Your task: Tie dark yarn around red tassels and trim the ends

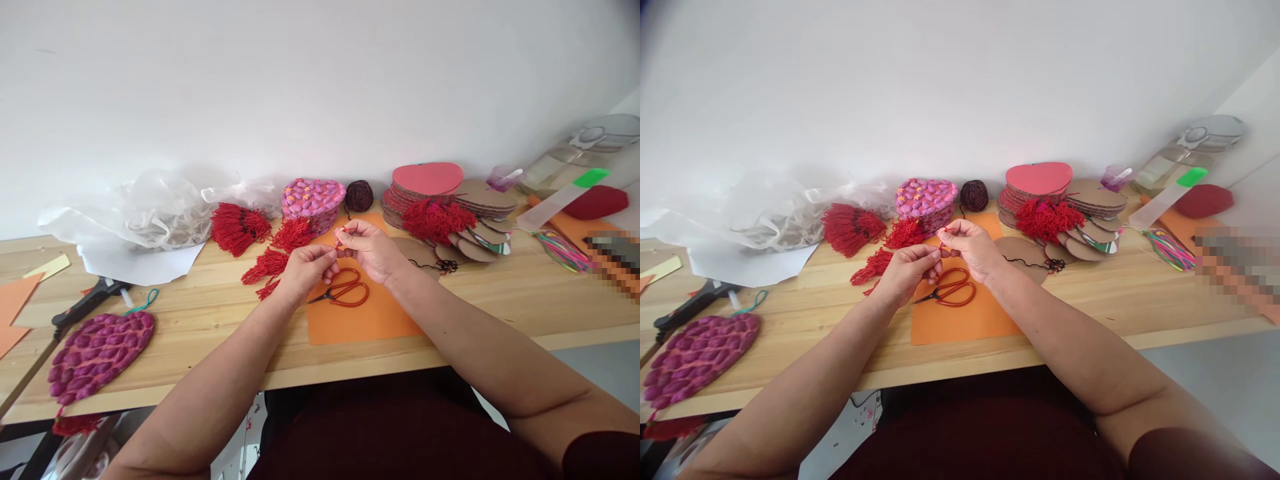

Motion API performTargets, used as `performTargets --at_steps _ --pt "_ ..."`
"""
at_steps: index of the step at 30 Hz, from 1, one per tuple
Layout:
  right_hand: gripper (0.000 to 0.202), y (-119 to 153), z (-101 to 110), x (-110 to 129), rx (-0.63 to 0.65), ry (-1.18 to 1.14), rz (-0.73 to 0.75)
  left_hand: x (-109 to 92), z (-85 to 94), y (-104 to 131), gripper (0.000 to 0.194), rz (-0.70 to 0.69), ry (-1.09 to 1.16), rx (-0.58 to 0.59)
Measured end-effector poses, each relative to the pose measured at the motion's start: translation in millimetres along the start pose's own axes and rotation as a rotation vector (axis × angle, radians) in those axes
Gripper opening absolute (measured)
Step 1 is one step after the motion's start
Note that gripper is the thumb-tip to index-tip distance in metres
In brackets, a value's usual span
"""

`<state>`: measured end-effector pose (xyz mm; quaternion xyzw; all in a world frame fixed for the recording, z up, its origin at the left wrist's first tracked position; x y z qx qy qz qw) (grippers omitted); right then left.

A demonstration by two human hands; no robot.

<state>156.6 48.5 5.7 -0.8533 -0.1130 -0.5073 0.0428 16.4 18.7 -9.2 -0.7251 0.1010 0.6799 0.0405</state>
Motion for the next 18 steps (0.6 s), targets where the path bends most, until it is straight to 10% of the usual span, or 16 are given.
performTargets --at_steps 10,18 --pt "0.035 -5.6 10.7 0.6 -0.062 -0.068 -0.092 -2.5 -0.6 0.4 0.021 0.039 0.009 -0.039" --pt "0.027 -13.2 46.3 55.4 -0.339 0.212 0.334 -1.8 11.7 -4.8 0.018 0.072 0.129 -0.171"
Point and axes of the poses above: each hand's wrist, its own y-axis away from the middle knuckle, its own z-axis out of the back of the hand, x = y × z, the point moved 3 cm from there along -y, towards the middle knuckle, and after that the axes turned 6 degrees about -y, right-handed, at the moved point
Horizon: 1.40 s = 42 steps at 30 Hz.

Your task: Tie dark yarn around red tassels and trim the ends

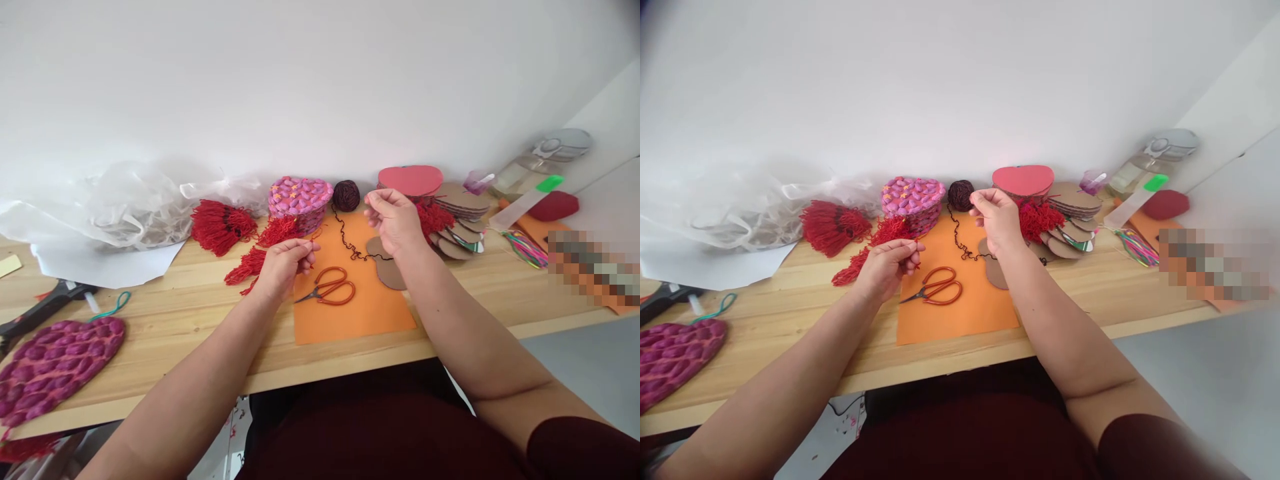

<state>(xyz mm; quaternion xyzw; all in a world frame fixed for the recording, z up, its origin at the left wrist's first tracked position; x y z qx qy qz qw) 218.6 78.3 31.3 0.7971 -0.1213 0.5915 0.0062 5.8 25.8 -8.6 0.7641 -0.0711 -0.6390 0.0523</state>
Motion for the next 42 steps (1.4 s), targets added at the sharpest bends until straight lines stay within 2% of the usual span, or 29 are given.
performTargets --at_steps 3,6,12,16,23,26,30,37,39,42 --pt "0.018 0.3 1.4 13.3 0.101 0.307 0.182 -1.1 5.2 -3.1 0.019 -0.013 0.016 -0.038" --pt "0.014 7.5 -3.4 18.4 0.229 0.605 0.273 -2.0 7.4 -4.4 0.018 -0.036 0.02 -0.057" --pt "0.007 15.0 -3.2 17.6 0.349 0.826 0.267 -3.1 5.8 -3.4 0.018 -0.043 0.02 -0.064" --pt "0.01 21.8 -5.7 16.9 0.501 1.0 0.254 -3.3 5.1 -3.3 0.019 -0.05 0.023 -0.061" --pt "0.017 37.6 -14.4 22.2 0.675 1.375 0.279 -2.2 6.2 -4.6 0.021 -0.071 0.037 -0.058" --pt "0.019 38.8 -3.3 22.0 0.671 1.461 0.274 -2.3 5.8 -4.5 0.021 -0.081 0.038 -0.047" --pt "0.018 38.5 11.7 15.4 0.639 1.446 0.257 -1.6 4.6 -3.9 0.019 -0.08 0.029 -0.037" --pt "0.014 40.4 13.5 -4.3 0.643 1.453 0.316 -0.8 5.7 -4.9 0.021 -0.078 0.026 -0.045" --pt "0.015 40.7 14.9 -3.6 0.622 1.404 0.329 -1.1 5.8 -5.1 0.021 -0.082 0.023 -0.042" --pt "0.012 39.6 21.5 1.2 0.525 1.275 0.269 -1.8 5.4 -4.6 0.021 -0.081 0.02 -0.039"
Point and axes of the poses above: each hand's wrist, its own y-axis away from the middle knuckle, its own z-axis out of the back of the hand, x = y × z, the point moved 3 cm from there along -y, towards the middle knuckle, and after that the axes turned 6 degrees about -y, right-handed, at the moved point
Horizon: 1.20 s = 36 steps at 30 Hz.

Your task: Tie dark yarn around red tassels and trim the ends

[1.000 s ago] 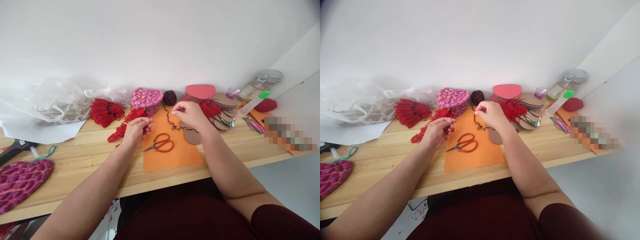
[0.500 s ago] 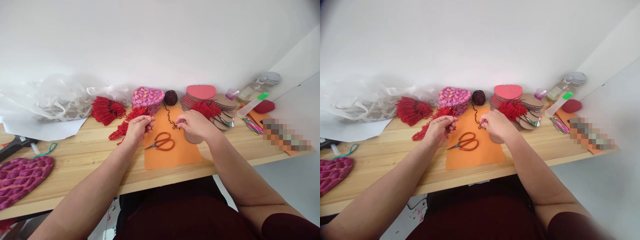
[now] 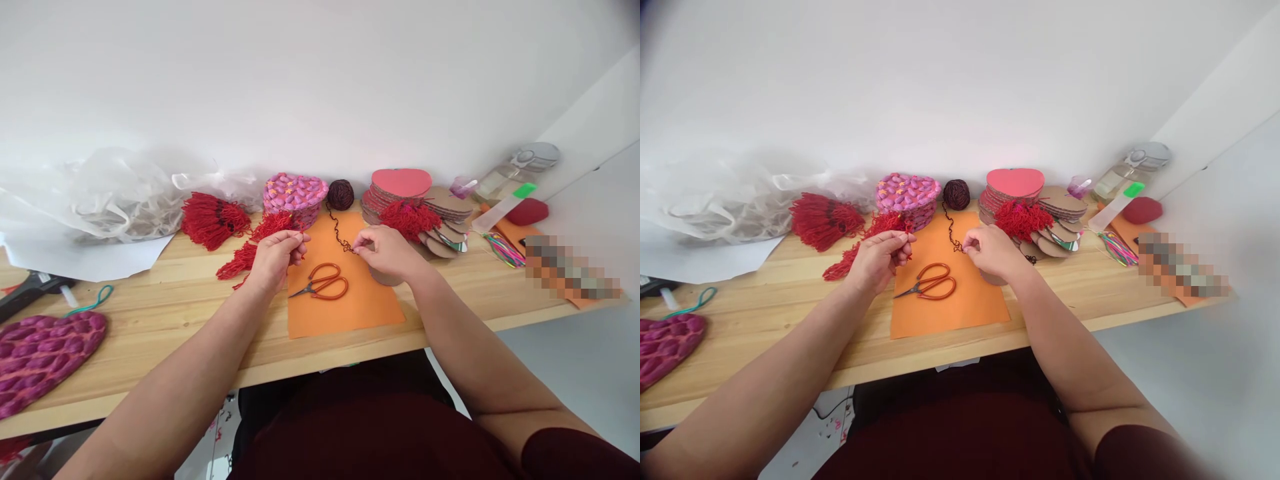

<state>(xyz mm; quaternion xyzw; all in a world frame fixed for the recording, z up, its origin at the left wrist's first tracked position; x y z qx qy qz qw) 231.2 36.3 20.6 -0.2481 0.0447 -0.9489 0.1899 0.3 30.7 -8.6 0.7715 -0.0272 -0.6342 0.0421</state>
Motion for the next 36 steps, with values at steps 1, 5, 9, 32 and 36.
performTargets --at_steps 1,5,9,32,36 --pt "0.011 1.1 1.8 -2.0 -0.015 -0.039 -0.032 -0.2 -0.3 0.3 0.021 0.004 0.0 0.0" --pt "0.009 4.9 6.7 -5.9 -0.042 -0.217 -0.102 -0.6 -1.2 0.9 0.02 0.012 -0.005 -0.001" --pt "0.011 8.5 14.2 -2.9 -0.091 -0.4 -0.127 -0.1 -0.5 0.4 0.02 0.011 -0.01 -0.007" --pt "0.016 119.0 59.1 -40.8 -0.218 -0.05 -0.273 -2.3 -2.7 2.4 0.019 -0.003 -0.046 -0.003" --pt "0.014 123.8 63.7 -62.9 -0.316 0.073 -0.37 -1.8 -2.9 2.4 0.019 -0.004 -0.054 0.001"
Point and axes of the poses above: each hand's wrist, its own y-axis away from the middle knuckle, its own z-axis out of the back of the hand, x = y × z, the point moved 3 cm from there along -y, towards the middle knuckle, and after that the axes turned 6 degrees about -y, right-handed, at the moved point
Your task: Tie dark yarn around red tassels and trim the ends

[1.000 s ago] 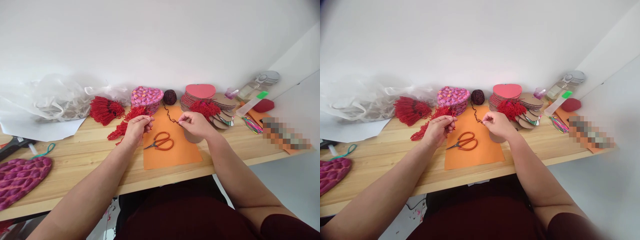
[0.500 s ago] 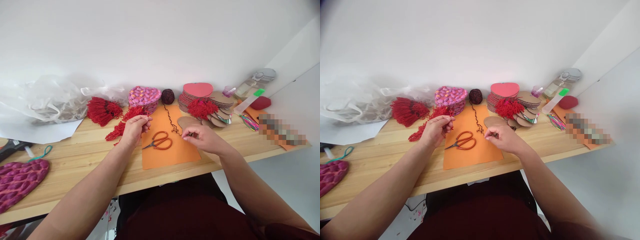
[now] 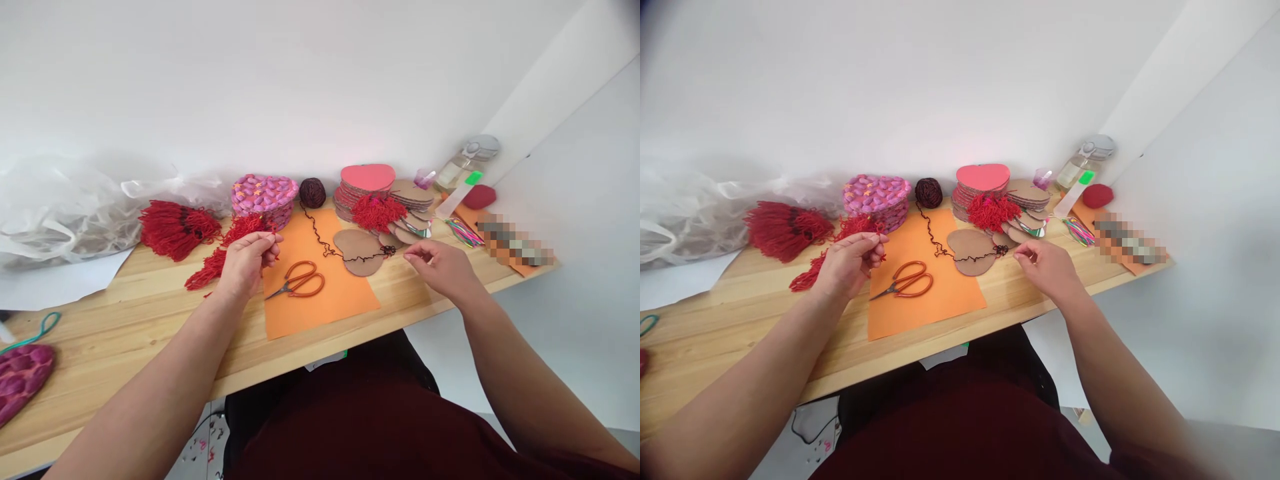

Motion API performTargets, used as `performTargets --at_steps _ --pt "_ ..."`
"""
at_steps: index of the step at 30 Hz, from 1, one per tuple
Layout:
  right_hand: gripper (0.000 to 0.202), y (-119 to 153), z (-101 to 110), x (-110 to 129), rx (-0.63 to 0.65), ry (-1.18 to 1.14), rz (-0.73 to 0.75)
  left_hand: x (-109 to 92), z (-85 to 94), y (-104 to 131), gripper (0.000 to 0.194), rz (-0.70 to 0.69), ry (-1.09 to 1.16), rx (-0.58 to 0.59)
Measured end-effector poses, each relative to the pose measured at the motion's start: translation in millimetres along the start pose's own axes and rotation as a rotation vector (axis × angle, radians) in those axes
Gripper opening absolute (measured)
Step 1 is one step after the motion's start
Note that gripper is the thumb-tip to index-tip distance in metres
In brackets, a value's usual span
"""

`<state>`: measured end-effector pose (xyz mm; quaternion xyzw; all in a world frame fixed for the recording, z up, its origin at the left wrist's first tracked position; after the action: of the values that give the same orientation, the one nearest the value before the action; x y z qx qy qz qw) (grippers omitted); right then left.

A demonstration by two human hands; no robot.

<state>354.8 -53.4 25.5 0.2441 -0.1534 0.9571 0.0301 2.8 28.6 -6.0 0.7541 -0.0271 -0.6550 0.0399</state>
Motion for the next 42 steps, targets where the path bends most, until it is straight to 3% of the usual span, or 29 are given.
performTargets --at_steps 8,12,17,23,27,32,37,42 --pt "0.021 -15.3 -23.2 -10.0 -0.018 0.087 -0.006 -0.4 1.3 0.3 0.019 -0.007 0.004 -0.01" --pt "0.012 -16.6 -29.0 -4.3 0.022 0.089 0.009 -1.1 0.7 0.2 0.018 -0.003 0.005 0.0" --pt "0.018 -7.4 -6.3 12.3 0.064 -0.212 -0.068 0.0 -0.7 0.6 0.019 0.002 0.006 0.026" --pt "0.025 2.4 27.7 29.8 0.098 -0.48 -0.033 0.0 -1.3 1.8 0.018 0.005 0.002 0.044" --pt "0.023 9.3 31.2 38.5 0.079 -0.699 -0.009 -0.3 -8.6 6.5 0.018 0.026 0.045 0.184" --pt "0.022 17.0 6.4 63.8 0.154 -0.876 -0.006 -6.1 -24.5 25.5 0.02 0.069 0.129 0.431" --pt "0.024 16.2 -32.7 104.7 0.256 -0.978 -0.008 -9.4 -34.2 43.0 0.023 0.115 0.146 0.596" --pt "0.026 5.8 -57.9 130.5 0.237 -1.131 -0.062 -1.4 -36.5 41.0 0.028 0.138 0.197 0.695"
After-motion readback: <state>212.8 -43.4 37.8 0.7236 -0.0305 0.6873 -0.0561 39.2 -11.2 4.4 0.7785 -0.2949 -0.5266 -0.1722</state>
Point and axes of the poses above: each hand's wrist, its own y-axis away from the middle knuckle, its own z-axis out of the back of the hand, x = y × z, the point moved 3 cm from there along -y, towards the middle knuckle, and after that the axes turned 6 degrees about -y, right-handed, at the moved point
